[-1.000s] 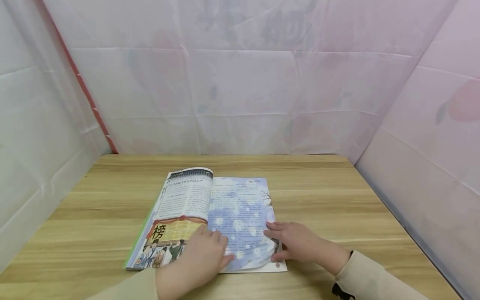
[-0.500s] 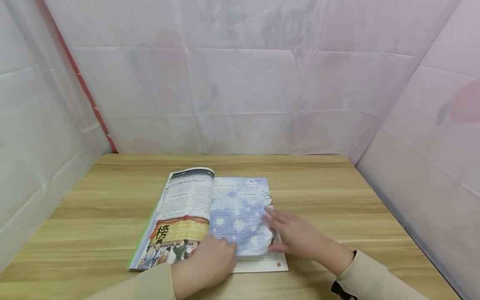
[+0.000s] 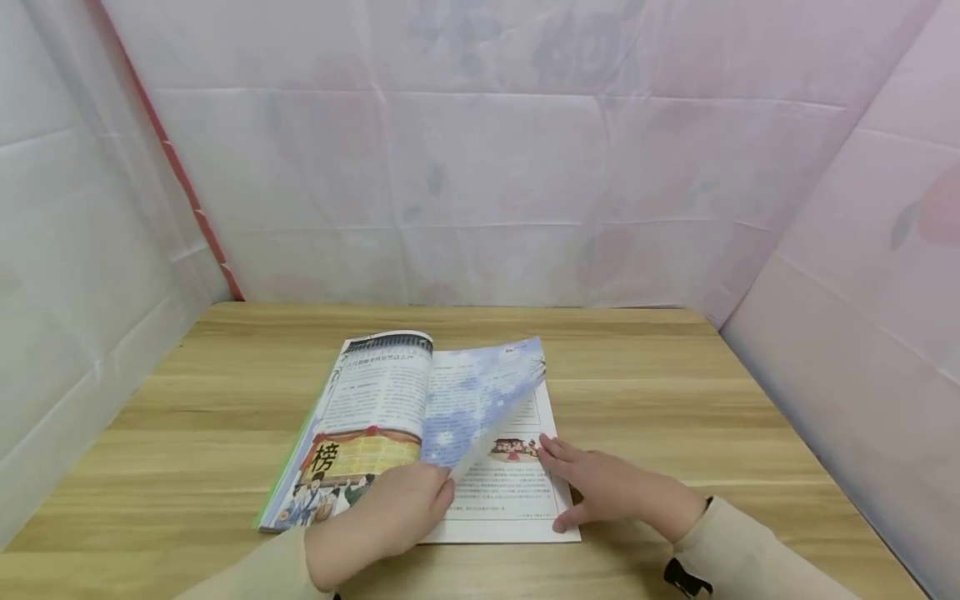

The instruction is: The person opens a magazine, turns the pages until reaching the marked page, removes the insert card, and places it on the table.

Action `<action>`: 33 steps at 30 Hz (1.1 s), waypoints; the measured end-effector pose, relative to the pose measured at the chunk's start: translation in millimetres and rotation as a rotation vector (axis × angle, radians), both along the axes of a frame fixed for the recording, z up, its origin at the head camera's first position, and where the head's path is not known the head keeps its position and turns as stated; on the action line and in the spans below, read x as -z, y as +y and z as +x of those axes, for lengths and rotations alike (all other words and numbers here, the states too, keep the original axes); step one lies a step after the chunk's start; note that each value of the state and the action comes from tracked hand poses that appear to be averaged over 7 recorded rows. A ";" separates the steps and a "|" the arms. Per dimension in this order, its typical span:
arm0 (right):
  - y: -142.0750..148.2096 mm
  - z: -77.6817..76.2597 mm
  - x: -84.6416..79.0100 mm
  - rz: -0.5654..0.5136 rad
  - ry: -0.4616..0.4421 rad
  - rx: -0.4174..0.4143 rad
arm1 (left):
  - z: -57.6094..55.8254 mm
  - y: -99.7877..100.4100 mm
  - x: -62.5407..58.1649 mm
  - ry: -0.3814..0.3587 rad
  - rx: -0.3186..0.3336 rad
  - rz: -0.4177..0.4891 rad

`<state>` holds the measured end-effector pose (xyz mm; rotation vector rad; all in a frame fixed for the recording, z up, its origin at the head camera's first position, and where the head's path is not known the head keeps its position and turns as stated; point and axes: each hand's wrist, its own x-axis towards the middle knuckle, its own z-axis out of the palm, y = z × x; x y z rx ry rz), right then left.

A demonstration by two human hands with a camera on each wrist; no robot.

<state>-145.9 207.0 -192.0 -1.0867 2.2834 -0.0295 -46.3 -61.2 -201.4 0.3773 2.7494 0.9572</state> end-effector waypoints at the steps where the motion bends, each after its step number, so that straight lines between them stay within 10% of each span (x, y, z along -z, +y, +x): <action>1: 0.0 -0.2 -0.8 0.003 0.000 0.001 | 0.1 -3.3 -2.4 -0.016 -0.015 0.033; 15: -4.8 -4.0 -4.8 0.015 0.024 0.009 | 15.9 -86.1 -49.5 -0.095 -0.307 0.376; 25: -10.7 -4.8 1.3 0.011 0.011 0.000 | 55.7 -147.5 -35.5 -0.162 -0.395 0.387; 33: -4.8 -6.0 1.5 0.017 0.032 0.004 | 61.3 -160.7 -28.2 -0.286 -0.361 0.442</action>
